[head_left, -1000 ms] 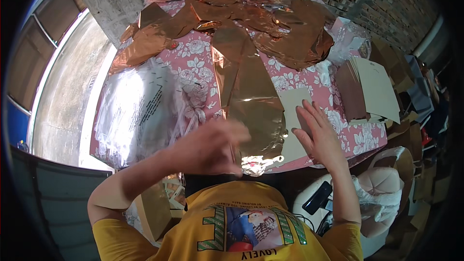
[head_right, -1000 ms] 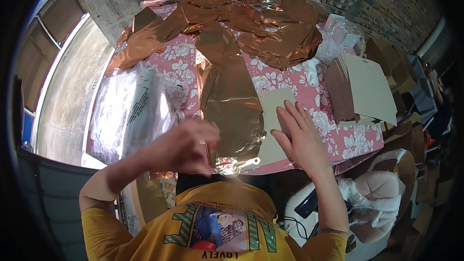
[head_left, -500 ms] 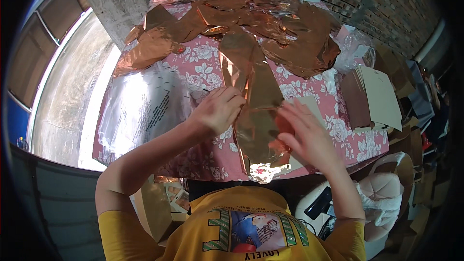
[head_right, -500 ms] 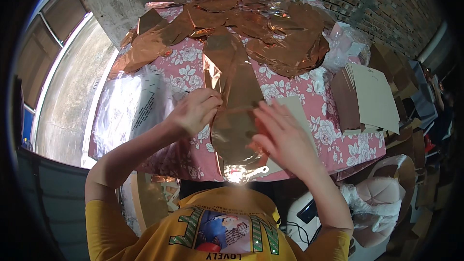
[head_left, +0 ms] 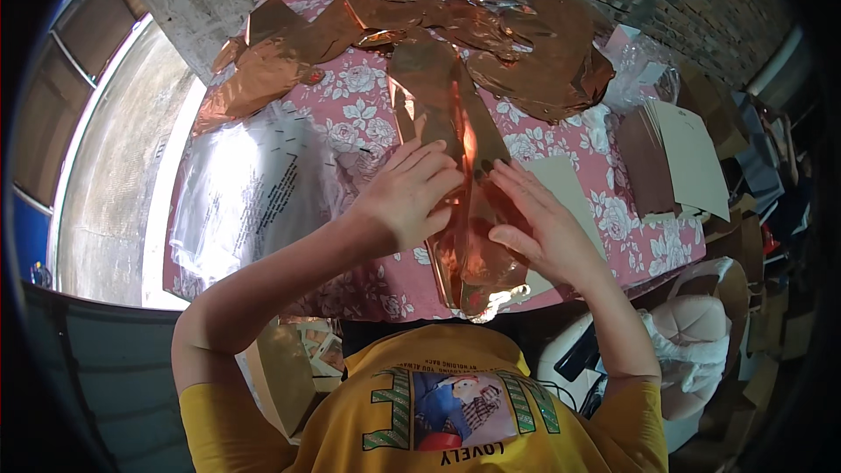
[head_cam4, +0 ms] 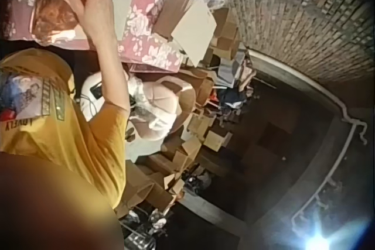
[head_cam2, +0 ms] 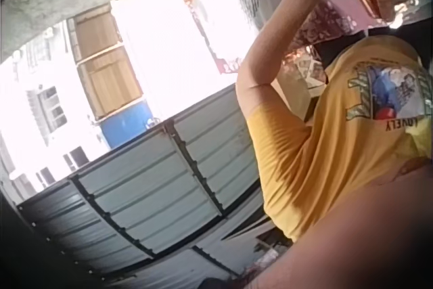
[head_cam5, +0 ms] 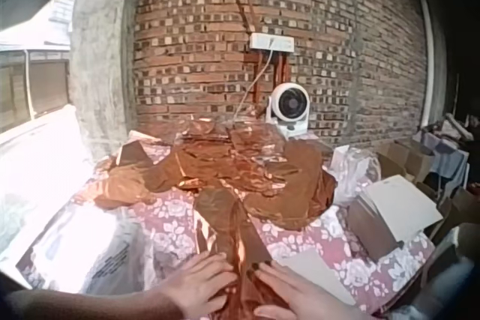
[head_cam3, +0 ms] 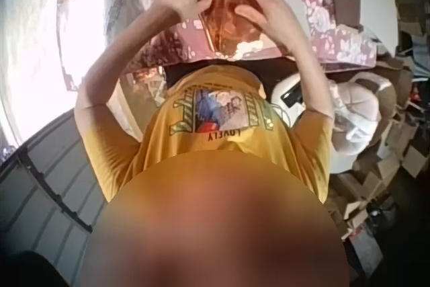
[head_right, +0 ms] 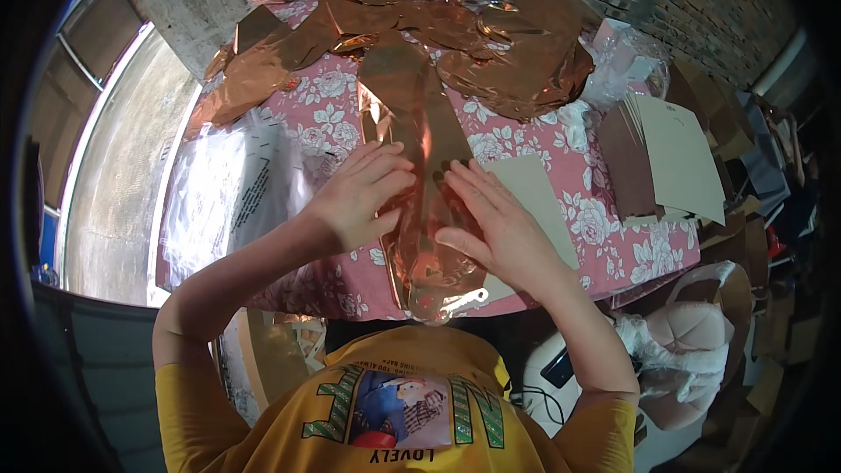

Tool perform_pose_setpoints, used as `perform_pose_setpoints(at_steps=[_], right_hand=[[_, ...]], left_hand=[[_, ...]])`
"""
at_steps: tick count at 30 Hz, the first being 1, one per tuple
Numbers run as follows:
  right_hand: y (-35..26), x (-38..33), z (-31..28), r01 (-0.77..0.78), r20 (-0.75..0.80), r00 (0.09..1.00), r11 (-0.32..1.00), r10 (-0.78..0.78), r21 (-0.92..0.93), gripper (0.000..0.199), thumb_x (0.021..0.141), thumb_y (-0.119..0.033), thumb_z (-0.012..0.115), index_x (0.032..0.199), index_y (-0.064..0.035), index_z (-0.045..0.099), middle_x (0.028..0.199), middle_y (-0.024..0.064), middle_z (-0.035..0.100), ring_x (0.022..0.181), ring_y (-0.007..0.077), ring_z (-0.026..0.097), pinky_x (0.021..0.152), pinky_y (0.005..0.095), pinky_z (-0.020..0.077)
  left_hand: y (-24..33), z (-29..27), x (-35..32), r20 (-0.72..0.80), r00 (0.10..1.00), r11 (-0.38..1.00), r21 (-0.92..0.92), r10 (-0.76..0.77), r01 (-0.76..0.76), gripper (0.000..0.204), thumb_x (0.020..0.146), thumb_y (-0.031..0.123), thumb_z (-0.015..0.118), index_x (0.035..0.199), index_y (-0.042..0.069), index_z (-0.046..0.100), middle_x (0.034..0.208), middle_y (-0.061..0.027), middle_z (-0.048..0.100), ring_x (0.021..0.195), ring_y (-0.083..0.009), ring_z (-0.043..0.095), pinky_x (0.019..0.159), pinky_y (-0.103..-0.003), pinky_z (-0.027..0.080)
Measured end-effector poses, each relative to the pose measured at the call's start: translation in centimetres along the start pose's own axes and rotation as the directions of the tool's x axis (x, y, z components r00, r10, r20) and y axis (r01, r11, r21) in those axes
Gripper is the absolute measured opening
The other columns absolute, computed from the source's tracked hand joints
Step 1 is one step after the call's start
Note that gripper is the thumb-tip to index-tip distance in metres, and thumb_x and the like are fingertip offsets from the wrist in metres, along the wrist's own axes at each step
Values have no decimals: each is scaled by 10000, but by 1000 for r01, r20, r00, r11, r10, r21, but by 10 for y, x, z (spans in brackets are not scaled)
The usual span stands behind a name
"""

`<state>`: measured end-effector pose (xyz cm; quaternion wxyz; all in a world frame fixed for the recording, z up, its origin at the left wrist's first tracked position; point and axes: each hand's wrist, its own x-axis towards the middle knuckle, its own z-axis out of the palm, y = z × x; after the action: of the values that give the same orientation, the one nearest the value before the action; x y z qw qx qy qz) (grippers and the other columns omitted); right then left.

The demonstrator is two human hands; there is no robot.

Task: The person packages uninflated foil balloons by hand, placing each balloon onto a cardboard insert and then sliding both into a clear plastic sleeve.

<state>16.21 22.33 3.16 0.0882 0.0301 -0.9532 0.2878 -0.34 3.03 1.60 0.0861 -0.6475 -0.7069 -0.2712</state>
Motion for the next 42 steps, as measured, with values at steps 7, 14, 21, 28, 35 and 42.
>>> perform_pose_setpoints(at_steps=[7,14,21,28,35,42], right_hand=[[12,-27,-16,-106,-79,985,903,152,416,544,995,-337,550,1406,10,467,1458,163,480,1395,298,405,1155,387,296],[17,-39,-32,48,-440,784,663,439,747,594,1069,-452,292,1397,11,467,1419,150,503,1323,244,469,1134,382,327],[-35,-49,-45,95,-533,830,983,-164,-154,414,906,-66,554,1308,31,528,1351,189,552,1224,329,555,1046,421,434],[-4,-21,-10,-149,-317,941,986,116,-79,342,915,-67,552,1255,-22,545,1214,178,613,1088,362,606,906,441,512],[18,-13,-6,-154,-265,957,979,114,-137,322,879,-43,571,1200,-23,569,1094,156,644,1007,347,607,876,446,508],[18,-9,-5,-169,-230,966,957,113,-236,317,839,-25,573,1156,-32,592,1043,132,650,983,321,603,867,416,505]], left_hand=[[3,15,14,112,994,999,52,-7,1,285,764,135,653,1012,-4,648,1103,-177,575,1239,-344,477,1117,-484,305],[25,31,48,151,988,996,86,20,-33,390,959,369,563,1300,179,584,1238,-96,556,1314,-277,432,1165,-531,210],[20,47,55,225,970,957,247,94,-150,470,839,267,633,1298,173,595,1244,-89,544,1351,-274,386,1143,-591,190],[16,43,54,125,991,966,244,52,-82,585,888,261,595,1393,14,434,1357,-117,516,1364,-291,394,1160,-587,172],[-12,-3,66,422,874,951,285,-240,124,807,791,76,618,1523,173,292,1471,-110,450,1465,-287,276,1172,-616,6],[-20,3,74,436,882,947,318,-179,35,544,763,70,622,1290,175,533,1259,-78,545,1366,-250,389,1178,-602,31]])
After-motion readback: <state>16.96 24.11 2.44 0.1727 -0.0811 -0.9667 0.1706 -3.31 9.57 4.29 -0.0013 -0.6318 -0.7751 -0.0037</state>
